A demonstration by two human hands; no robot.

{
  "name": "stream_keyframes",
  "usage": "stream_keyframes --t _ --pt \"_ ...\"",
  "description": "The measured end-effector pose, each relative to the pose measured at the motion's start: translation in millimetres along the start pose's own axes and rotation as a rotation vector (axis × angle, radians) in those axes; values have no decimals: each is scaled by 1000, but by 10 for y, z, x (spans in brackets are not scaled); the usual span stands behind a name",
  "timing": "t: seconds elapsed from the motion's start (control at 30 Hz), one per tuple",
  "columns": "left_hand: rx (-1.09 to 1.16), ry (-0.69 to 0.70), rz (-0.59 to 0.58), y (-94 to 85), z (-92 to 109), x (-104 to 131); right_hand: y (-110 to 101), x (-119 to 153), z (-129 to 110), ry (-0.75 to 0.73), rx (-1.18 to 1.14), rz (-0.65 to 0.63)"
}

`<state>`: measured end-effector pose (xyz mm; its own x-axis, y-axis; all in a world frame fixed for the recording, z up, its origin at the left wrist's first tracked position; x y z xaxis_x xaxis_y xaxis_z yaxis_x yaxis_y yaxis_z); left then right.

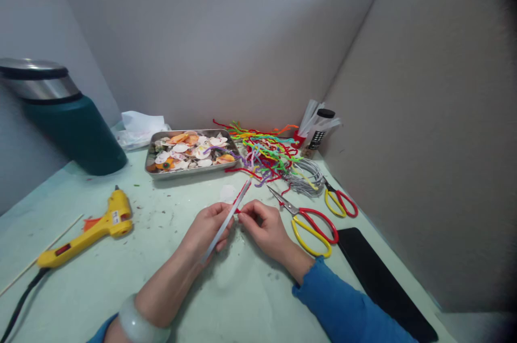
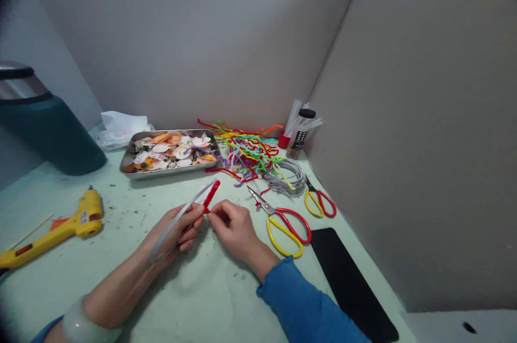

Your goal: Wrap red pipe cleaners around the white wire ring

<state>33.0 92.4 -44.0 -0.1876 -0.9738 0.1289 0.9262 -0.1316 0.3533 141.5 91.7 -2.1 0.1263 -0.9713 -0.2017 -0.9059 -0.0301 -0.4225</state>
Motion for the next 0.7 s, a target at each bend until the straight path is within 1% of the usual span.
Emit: stream_keyframes --t 0.07,0.13,0.23,0.37,0.6,0.7 --pt "27 -20 -53 32 -10 -2 -17 9 -15 -19 5 14" --pt "70 -48 -132 78 -23 3 -31 10 -24 -29 -7 15" --pt "135 -73 -221 128 -17 24 -45 -14 8 18 -108 -12" --pt "204 -95 -269 174 -2 60 -46 -38 29 70 -223 -55" --pt "329 -196 -402 307 -63 177 -44 -17 -28 23 -277 -88" --pt "318 -232 -422 310 -82 210 -28 -25 -32 20 -339 -130"
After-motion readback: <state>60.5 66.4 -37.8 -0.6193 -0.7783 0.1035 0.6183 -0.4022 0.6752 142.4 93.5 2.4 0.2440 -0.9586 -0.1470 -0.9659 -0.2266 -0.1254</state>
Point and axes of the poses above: each hand's wrist, its own x-axis away from the middle knuckle, its own y-axis out of the palm, z = x × y, the point moved 9 cm from there along -x, towards the middle knuckle, and after that the axes turned 12 degrees about y, right-handed, at the moved point
